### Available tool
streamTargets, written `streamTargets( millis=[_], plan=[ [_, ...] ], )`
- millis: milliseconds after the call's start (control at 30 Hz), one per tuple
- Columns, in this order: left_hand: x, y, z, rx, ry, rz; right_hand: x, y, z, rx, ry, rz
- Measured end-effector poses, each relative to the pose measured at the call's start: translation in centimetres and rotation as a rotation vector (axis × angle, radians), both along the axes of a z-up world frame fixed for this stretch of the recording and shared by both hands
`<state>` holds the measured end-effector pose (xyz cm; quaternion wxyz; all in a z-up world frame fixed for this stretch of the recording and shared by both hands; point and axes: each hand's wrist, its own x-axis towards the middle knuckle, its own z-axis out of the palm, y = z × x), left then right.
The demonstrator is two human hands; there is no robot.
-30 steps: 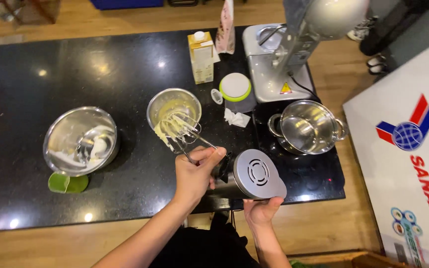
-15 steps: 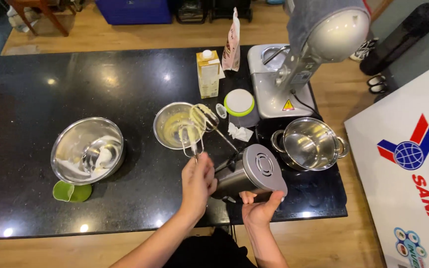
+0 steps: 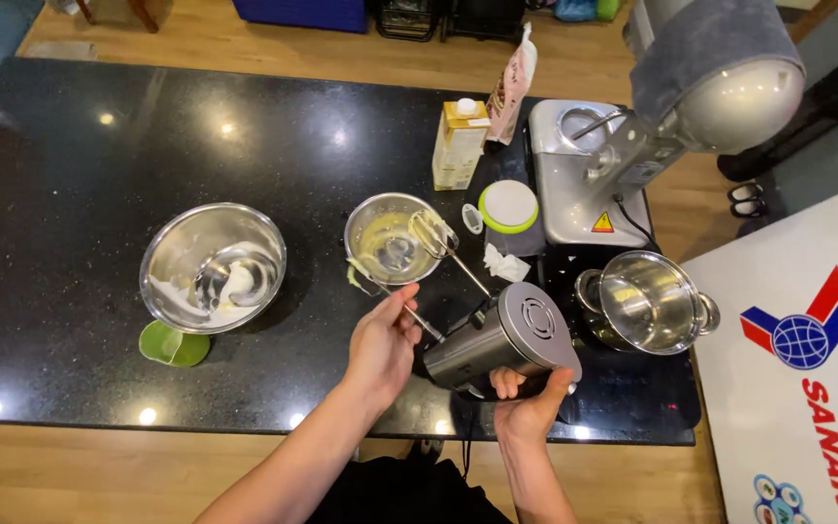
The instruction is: Mixing and whipping ingredients in a bowl using a hand whisk and an electric mixer.
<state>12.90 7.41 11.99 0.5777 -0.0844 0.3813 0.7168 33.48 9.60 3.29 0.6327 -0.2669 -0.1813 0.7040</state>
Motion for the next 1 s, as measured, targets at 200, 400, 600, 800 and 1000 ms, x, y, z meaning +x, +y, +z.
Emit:
streamTargets(
  millis=[200,400,600,800,1000],
  plan=[
    [-1.1,-0.4,0.3,0.242,0.223,0.090,-1.2,-0.4,0.0,-0.064,-0.019,0.093],
    [-1.9,-1.9,2.3,0.167,0.523,0.003,-2.8,-0.8,0.3,-0.009,-0.082,0.168],
    [-4.8,-3.0,0.8,0.172,0.592,-0.006,-5.4,-1.4,2.0,0.069,-0.121,0.255],
    [-7.0,-4.7,-0.6,0.191,0.610,0.035,-9.7,-2.3,2.7,0.052,-0.232,0.331],
    [-9.5,-6.5,0.4,0.112,0.607,0.062,-13.0,-3.8,2.7,0.153,-0.306,0.304]
  ],
)
